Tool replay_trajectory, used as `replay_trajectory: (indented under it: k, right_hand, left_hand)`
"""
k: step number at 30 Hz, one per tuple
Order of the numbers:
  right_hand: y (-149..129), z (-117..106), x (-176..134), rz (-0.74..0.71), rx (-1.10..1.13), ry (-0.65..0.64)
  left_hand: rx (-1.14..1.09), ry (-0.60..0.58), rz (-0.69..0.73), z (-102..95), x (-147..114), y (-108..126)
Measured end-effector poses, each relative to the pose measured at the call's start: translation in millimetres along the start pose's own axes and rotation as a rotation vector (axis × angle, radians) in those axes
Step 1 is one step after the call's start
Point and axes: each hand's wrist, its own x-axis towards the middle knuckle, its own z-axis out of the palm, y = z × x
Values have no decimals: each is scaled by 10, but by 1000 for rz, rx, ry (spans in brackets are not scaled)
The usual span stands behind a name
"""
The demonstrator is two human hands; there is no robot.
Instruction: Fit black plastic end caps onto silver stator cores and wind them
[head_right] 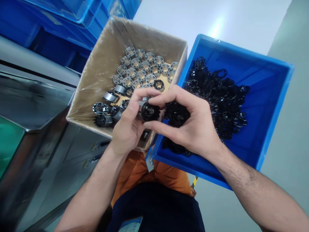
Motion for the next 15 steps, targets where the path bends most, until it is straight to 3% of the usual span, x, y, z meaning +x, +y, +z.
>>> replay_trajectory:
  k: [5,8,12,13,15]
  right_hand:
    - [-9,-26,2,4,-31,-26]
    - [41,-131,48,54,-33,-47]
    - [130,-292,153,193,-11,123]
    - [146,-308,173,217,37,163]
    - [174,-302,196,260,179,189]
  left_hand:
    - [45,-35,28,41,-5,22]
    - [194,40,96,-65,49,33]
    - [641,230,134,-341,231,88]
    - [772,219,114,-385,284,109]
    - [952,86,69,-416,382,164]
